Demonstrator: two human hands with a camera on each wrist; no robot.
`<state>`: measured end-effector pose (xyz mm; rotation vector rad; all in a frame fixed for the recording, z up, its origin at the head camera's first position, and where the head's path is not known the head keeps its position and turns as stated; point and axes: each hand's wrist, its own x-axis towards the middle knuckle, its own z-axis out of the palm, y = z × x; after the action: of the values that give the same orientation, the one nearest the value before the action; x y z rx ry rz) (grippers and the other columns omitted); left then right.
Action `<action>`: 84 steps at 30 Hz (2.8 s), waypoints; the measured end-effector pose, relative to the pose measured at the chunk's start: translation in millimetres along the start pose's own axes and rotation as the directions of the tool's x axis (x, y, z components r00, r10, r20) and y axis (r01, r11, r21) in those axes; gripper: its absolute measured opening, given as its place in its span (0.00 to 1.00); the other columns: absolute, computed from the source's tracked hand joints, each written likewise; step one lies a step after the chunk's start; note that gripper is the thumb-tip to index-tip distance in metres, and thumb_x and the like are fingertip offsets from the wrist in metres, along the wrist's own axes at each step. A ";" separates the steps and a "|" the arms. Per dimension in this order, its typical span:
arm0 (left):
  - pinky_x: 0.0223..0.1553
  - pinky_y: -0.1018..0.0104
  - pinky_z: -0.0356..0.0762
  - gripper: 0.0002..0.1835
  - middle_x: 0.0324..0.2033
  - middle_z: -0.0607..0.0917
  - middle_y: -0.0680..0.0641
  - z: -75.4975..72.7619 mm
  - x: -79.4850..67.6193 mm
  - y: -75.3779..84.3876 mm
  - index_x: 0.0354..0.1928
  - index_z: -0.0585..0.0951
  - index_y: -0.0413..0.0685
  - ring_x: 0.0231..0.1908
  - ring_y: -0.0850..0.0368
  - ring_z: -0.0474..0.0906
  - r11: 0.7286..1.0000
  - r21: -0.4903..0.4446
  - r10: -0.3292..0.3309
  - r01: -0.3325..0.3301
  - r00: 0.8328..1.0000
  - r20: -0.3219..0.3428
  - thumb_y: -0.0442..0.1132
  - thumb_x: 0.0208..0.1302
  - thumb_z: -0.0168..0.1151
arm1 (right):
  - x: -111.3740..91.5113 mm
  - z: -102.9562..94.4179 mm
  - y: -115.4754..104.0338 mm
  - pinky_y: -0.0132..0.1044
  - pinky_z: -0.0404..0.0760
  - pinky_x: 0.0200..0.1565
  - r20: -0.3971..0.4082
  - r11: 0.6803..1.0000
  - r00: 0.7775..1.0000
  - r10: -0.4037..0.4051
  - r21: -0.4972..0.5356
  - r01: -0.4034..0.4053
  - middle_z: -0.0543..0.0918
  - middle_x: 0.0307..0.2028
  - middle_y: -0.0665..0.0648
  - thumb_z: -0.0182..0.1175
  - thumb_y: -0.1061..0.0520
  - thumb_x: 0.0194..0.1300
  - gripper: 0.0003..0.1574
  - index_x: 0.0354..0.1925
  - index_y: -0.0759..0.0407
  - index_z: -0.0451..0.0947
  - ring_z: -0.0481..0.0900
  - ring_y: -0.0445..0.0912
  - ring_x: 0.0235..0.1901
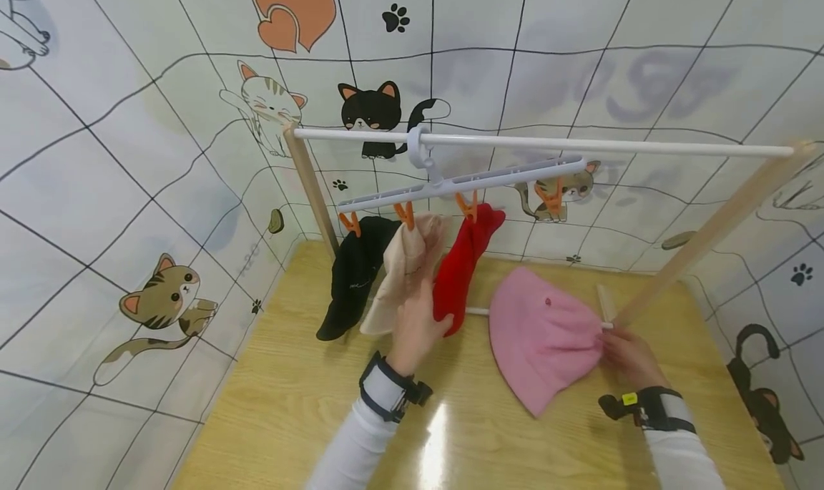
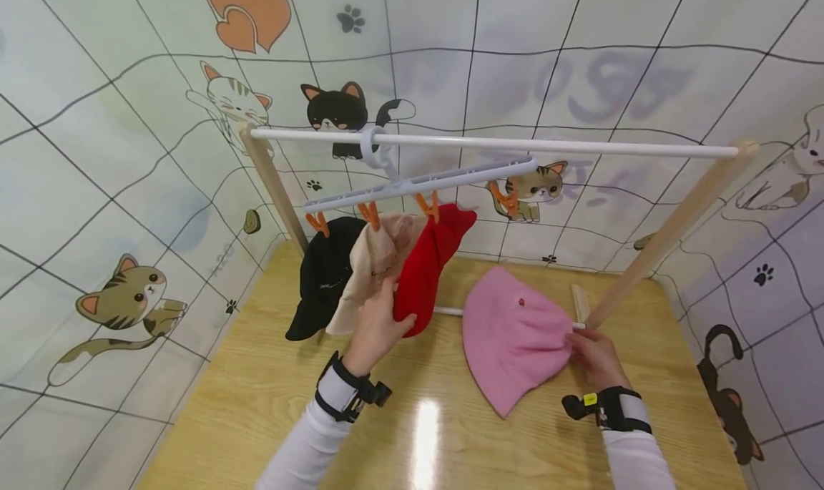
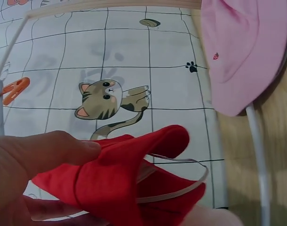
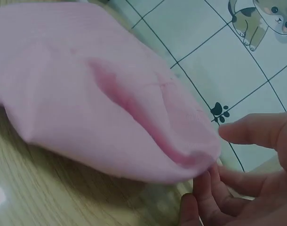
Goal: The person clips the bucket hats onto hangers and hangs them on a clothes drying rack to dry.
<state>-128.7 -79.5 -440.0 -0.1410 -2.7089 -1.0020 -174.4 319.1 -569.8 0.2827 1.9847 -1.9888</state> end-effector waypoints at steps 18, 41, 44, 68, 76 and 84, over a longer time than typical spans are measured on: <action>0.31 0.67 0.79 0.23 0.39 0.84 0.44 -32.4 1.2 32.2 0.54 0.73 0.41 0.30 0.53 0.79 0.982 -0.038 0.178 -0.187 0.969 -0.174 0.34 0.57 0.69 | 12.0 47.2 -17.3 0.31 0.74 0.47 0.105 0.955 0.994 -0.009 -0.294 0.040 0.72 0.56 0.69 0.56 0.52 0.71 0.38 0.64 0.79 0.57 0.75 0.40 0.45; 0.35 0.76 0.73 0.17 0.35 0.81 0.47 2.6 13.1 48.9 0.51 0.76 0.41 0.30 0.58 0.74 0.908 -0.105 0.404 -0.404 0.914 -0.030 0.33 0.60 0.65 | -7.3 89.1 -128.7 0.50 0.70 0.54 0.215 0.796 0.916 -0.338 -0.453 0.400 0.73 0.55 0.74 0.51 0.60 0.72 0.21 0.57 0.73 0.66 0.71 0.58 0.55; 0.37 0.74 0.73 0.18 0.38 0.82 0.47 8.1 15.2 49.8 0.52 0.76 0.41 0.33 0.57 0.76 0.906 -0.103 0.410 -0.410 0.912 -0.023 0.33 0.59 0.65 | -8.6 93.0 -136.2 0.40 0.72 0.49 0.224 0.742 0.900 -0.374 -0.509 0.435 0.77 0.51 0.70 0.52 0.62 0.71 0.16 0.53 0.70 0.70 0.74 0.56 0.51; 0.32 0.78 0.70 0.11 0.32 0.82 0.51 48.1 30.1 73.6 0.45 0.80 0.44 0.31 0.62 0.75 0.941 -0.009 0.332 -0.338 0.921 0.204 0.37 0.61 0.66 | -26.0 124.4 -156.9 0.32 0.76 0.48 0.520 0.516 0.658 -0.544 -0.412 0.751 0.83 0.37 0.56 0.55 0.77 0.58 0.14 0.38 0.65 0.79 0.80 0.52 0.42; 0.21 0.73 0.68 0.01 0.22 0.79 0.53 46.5 30.3 71.7 0.33 0.81 0.47 0.24 0.59 0.76 0.960 0.041 0.268 -0.277 0.951 0.155 0.35 0.63 0.61 | -26.3 129.1 -154.7 0.32 0.75 0.49 0.514 0.544 0.689 -0.511 -0.427 0.722 0.83 0.37 0.55 0.54 0.76 0.59 0.14 0.39 0.64 0.79 0.79 0.53 0.43; 0.20 0.70 0.69 0.03 0.22 0.81 0.51 46.3 30.5 71.9 0.32 0.82 0.47 0.25 0.56 0.78 0.960 0.068 0.263 -0.272 0.957 0.123 0.34 0.63 0.60 | -26.6 128.8 -154.6 0.31 0.75 0.47 0.505 0.536 0.688 -0.521 -0.434 0.724 0.83 0.37 0.55 0.54 0.76 0.59 0.14 0.38 0.65 0.79 0.79 0.51 0.41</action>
<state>-154.6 5.4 -420.7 -0.5488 -2.7291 -0.8216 -194.3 190.9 -413.7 -1.0088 2.5640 -1.3924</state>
